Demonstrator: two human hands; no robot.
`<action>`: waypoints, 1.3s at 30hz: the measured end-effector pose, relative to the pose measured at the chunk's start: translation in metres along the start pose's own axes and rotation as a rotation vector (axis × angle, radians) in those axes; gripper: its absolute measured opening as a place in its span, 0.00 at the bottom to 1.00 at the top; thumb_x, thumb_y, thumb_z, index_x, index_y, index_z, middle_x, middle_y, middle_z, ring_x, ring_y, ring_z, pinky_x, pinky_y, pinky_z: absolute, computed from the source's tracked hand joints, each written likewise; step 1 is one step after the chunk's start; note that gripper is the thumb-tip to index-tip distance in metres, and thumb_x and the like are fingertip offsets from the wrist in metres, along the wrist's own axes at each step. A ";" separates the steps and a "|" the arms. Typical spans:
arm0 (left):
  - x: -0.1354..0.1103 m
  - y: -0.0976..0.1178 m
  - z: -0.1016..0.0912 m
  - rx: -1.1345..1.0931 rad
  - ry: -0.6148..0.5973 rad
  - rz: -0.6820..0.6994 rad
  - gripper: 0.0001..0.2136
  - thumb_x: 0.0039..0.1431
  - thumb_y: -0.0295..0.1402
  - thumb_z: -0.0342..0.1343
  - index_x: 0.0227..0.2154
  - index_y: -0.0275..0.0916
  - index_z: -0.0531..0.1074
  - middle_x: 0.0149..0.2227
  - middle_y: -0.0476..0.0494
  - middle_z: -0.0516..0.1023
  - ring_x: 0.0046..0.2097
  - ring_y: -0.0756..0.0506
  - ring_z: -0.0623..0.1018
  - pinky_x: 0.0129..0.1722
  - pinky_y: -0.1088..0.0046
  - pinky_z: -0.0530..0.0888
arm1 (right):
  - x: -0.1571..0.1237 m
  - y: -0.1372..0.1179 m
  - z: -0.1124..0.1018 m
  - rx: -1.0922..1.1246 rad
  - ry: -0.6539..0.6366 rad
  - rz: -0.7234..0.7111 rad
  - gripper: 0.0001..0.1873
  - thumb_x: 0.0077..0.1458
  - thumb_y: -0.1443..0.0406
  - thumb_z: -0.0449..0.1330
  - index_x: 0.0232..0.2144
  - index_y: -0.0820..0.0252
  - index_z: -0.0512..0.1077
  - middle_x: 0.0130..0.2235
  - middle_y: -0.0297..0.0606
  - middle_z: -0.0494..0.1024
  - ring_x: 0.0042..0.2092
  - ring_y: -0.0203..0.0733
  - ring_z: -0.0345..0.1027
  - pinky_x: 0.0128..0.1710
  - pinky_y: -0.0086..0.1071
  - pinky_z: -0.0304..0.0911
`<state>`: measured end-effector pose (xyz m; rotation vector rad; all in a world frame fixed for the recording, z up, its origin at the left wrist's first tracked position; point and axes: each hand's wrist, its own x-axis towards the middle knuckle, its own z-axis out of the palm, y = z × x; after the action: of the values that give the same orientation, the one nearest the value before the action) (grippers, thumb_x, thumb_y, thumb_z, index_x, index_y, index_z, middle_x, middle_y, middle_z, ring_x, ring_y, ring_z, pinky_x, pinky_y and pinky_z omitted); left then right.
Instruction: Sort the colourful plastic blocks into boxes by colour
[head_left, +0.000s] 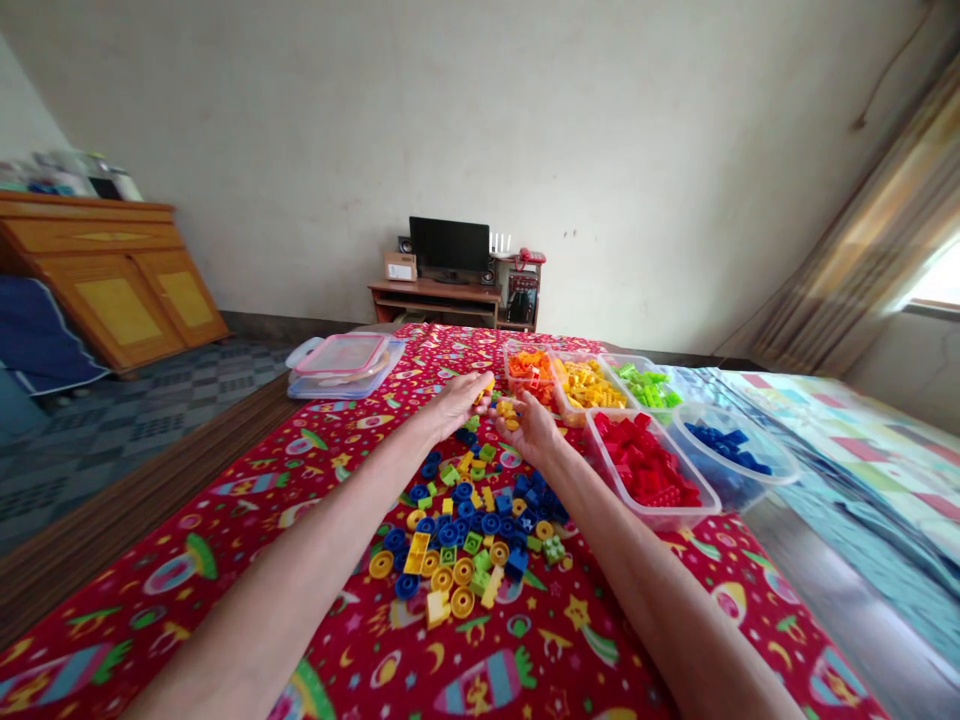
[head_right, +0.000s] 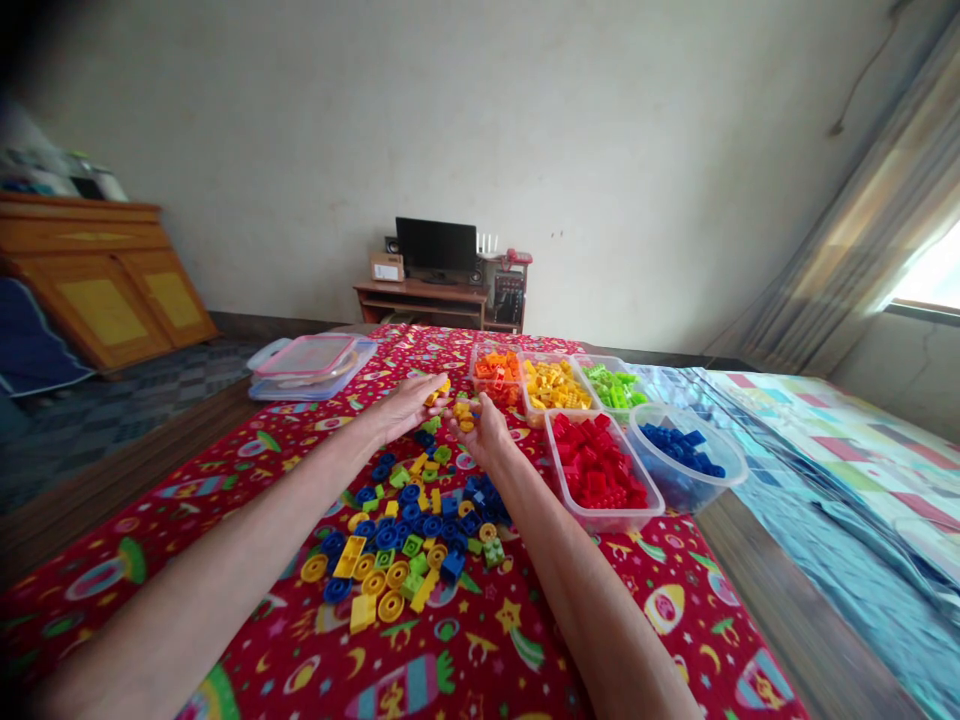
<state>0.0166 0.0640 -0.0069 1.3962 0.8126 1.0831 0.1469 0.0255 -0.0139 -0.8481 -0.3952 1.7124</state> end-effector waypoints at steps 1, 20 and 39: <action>-0.002 0.003 0.002 0.048 -0.016 0.019 0.19 0.47 0.47 0.62 0.23 0.37 0.64 0.20 0.54 0.62 0.21 0.55 0.63 0.20 0.80 0.60 | 0.000 0.001 0.000 0.001 0.001 -0.010 0.17 0.66 0.61 0.41 0.33 0.64 0.66 0.24 0.40 0.73 0.26 0.35 0.69 0.22 0.23 0.66; 0.001 0.004 -0.015 0.838 0.119 0.157 0.15 0.58 0.35 0.44 0.42 0.36 0.72 0.28 0.48 0.74 0.27 0.48 0.71 0.27 0.75 0.66 | 0.007 0.005 -0.007 -0.216 0.023 -0.179 0.08 0.52 0.74 0.54 0.23 0.62 0.67 0.19 0.32 0.67 0.21 0.30 0.61 0.15 0.18 0.54; -0.014 -0.007 -0.009 0.451 0.059 0.087 0.13 0.58 0.42 0.48 0.34 0.37 0.72 0.25 0.50 0.69 0.23 0.51 0.66 0.21 0.77 0.62 | -0.028 -0.130 -0.040 -1.785 0.307 -0.647 0.13 0.55 0.70 0.51 0.28 0.65 0.75 0.20 0.36 0.75 0.23 0.33 0.69 0.28 0.24 0.60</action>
<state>0.0040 0.0554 -0.0164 1.7948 1.0942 1.0500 0.2689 0.0341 0.0527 -1.8376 -1.8191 0.2328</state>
